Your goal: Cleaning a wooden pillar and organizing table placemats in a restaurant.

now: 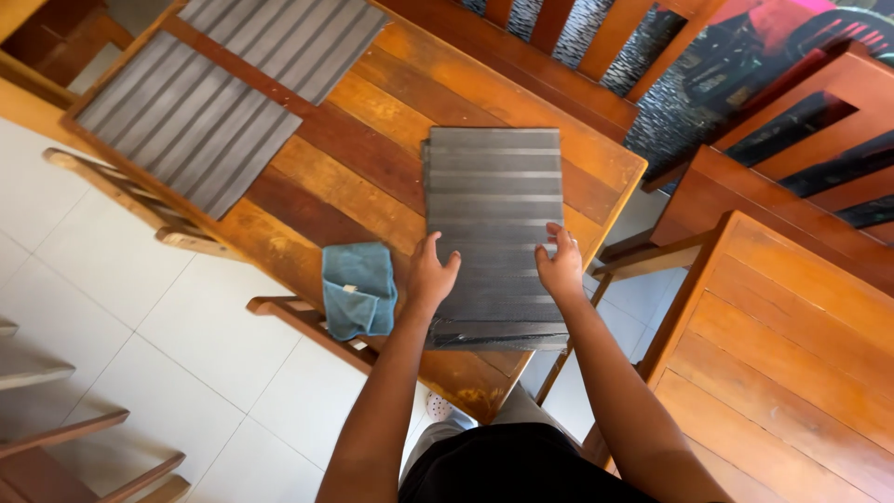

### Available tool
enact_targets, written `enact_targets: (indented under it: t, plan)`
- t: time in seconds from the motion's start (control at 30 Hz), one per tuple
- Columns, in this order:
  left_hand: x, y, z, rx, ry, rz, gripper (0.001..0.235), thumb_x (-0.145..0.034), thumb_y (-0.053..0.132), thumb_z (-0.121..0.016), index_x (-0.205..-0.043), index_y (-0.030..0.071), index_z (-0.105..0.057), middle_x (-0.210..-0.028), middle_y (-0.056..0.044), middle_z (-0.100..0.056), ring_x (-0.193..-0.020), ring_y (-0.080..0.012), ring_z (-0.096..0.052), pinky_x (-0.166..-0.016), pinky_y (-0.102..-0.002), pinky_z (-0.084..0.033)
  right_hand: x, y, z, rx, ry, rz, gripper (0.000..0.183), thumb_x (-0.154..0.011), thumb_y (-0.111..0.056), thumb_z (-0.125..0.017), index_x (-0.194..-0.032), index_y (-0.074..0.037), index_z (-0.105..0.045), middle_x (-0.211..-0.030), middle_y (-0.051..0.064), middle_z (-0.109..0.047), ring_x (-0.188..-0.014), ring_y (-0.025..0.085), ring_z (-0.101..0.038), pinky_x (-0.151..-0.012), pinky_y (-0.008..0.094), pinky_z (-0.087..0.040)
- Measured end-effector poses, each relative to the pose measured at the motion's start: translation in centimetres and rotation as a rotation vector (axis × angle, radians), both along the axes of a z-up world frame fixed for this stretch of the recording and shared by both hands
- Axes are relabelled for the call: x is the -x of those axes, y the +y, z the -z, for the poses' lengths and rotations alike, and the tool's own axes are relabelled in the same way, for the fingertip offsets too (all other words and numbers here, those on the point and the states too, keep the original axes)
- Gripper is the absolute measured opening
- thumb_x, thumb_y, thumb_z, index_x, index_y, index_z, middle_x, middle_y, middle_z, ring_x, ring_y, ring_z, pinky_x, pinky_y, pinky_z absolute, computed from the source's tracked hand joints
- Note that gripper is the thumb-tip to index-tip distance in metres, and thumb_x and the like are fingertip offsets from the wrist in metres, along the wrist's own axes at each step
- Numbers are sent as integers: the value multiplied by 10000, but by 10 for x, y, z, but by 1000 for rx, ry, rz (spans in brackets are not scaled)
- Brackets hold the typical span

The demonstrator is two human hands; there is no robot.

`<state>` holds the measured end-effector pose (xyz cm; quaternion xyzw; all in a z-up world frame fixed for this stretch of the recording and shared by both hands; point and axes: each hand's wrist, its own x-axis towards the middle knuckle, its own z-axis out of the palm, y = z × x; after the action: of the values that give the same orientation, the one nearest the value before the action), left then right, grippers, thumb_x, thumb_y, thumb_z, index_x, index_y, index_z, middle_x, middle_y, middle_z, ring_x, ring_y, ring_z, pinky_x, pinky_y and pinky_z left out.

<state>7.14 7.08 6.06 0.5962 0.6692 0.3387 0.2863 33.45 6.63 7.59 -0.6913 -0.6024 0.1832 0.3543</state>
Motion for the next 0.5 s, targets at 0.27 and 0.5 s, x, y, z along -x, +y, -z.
enact_targets:
  t: [0.27, 0.5]
  plan:
    - [-20, 41, 24, 345, 202, -148, 841, -845, 275, -743, -1491, -73, -332, -1425, -324, -449, -1314, -465, -449, -1074, -491, -405, -47, 20, 60, 288, -228, 92, 759, -791, -277, -833, -1400, 29, -499, -1287, 270, -569, -1202, 442, -536, -1009, 499, -450]
    - [-16, 62, 57, 403, 72, -362, 694, -791, 245, -771, -1358, -67, -520, -1232, -286, -631, -1168, -425, -615, -1018, -472, -499, -51, 29, 63, 388, -150, 157, 674, -803, -336, -846, -1308, 24, -581, -1273, 291, -580, -1217, 454, -542, -1036, 488, -456]
